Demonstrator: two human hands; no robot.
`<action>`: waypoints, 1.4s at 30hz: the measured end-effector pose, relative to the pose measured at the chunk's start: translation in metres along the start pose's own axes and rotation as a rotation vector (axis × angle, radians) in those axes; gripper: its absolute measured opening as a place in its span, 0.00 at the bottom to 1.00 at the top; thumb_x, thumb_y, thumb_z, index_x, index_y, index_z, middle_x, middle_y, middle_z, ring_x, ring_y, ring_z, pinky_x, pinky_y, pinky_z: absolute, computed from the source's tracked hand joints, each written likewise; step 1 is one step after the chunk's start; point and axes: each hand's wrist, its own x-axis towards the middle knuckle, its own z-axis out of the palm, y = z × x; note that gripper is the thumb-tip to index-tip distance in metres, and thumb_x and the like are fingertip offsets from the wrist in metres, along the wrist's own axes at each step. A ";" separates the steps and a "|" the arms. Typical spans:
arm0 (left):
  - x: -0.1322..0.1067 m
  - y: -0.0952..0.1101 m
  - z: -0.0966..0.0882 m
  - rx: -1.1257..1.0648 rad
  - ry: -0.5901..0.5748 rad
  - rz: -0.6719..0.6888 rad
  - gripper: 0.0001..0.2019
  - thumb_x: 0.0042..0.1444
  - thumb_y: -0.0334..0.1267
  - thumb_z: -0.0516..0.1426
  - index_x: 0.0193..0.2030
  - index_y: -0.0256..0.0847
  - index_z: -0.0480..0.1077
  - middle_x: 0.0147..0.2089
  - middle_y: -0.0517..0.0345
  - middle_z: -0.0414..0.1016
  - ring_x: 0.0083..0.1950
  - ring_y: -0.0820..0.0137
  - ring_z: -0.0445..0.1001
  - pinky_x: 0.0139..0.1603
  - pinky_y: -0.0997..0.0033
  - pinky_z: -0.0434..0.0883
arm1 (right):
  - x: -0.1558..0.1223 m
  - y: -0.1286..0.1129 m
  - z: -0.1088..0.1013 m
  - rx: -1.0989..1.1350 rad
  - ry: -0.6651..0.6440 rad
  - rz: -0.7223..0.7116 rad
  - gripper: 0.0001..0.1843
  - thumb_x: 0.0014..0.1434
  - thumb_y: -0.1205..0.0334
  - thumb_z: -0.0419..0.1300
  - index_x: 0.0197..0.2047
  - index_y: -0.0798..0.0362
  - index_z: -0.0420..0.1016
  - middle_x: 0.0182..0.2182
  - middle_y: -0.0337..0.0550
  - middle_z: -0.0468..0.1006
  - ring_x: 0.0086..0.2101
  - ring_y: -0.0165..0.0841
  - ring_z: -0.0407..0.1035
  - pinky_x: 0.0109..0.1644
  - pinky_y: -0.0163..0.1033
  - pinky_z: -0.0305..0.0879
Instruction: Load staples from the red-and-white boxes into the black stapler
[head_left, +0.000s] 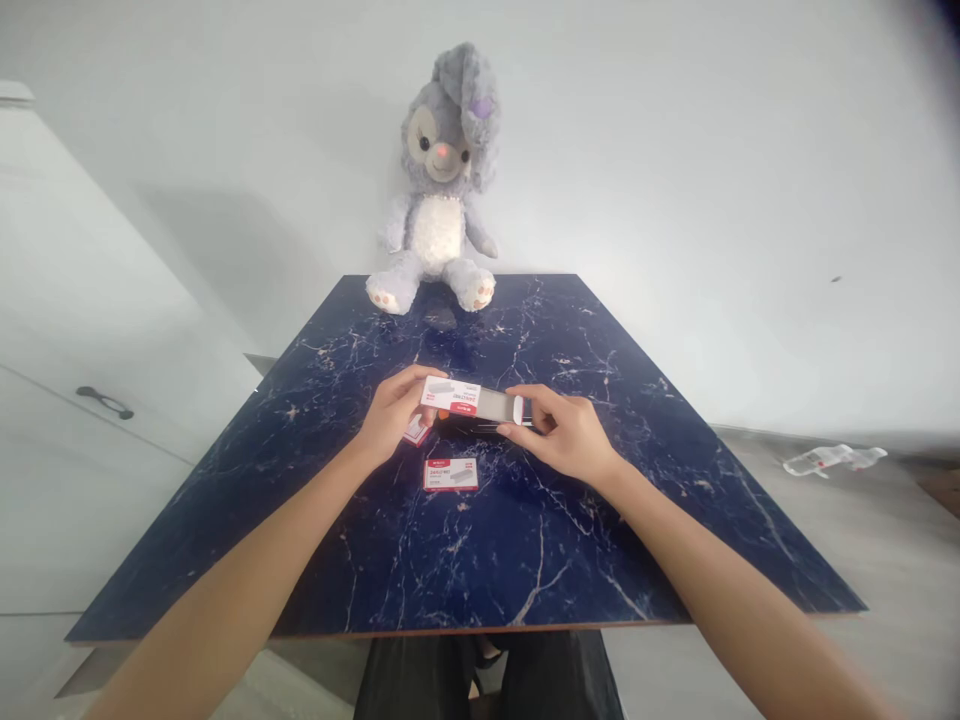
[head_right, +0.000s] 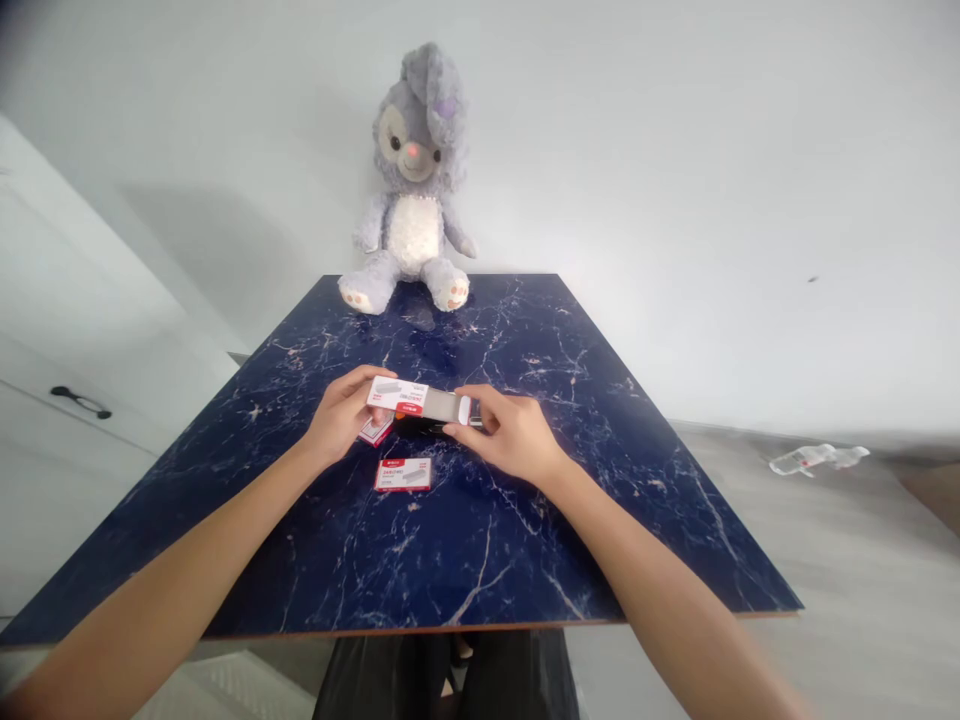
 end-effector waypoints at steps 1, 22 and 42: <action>-0.001 -0.001 0.001 -0.002 -0.039 0.000 0.12 0.64 0.45 0.57 0.46 0.41 0.76 0.22 0.62 0.72 0.22 0.74 0.70 0.26 0.73 0.69 | 0.000 -0.001 -0.001 0.025 -0.005 0.005 0.26 0.62 0.41 0.62 0.56 0.49 0.75 0.20 0.34 0.68 0.21 0.30 0.63 0.31 0.36 0.62; -0.019 -0.004 0.021 0.382 -0.064 0.149 0.19 0.71 0.43 0.47 0.58 0.44 0.74 0.30 0.58 0.76 0.28 0.72 0.73 0.31 0.73 0.70 | 0.004 -0.007 0.008 0.704 -0.038 0.283 0.26 0.64 0.43 0.61 0.56 0.52 0.75 0.33 0.43 0.82 0.29 0.34 0.76 0.38 0.43 0.77; 0.016 0.015 -0.065 0.922 -0.263 -0.210 0.25 0.56 0.56 0.60 0.54 0.43 0.76 0.46 0.51 0.81 0.39 0.63 0.77 0.37 0.68 0.67 | -0.003 -0.013 -0.007 -0.061 0.042 -0.068 0.19 0.67 0.48 0.57 0.49 0.54 0.79 0.15 0.33 0.68 0.17 0.29 0.63 0.27 0.37 0.60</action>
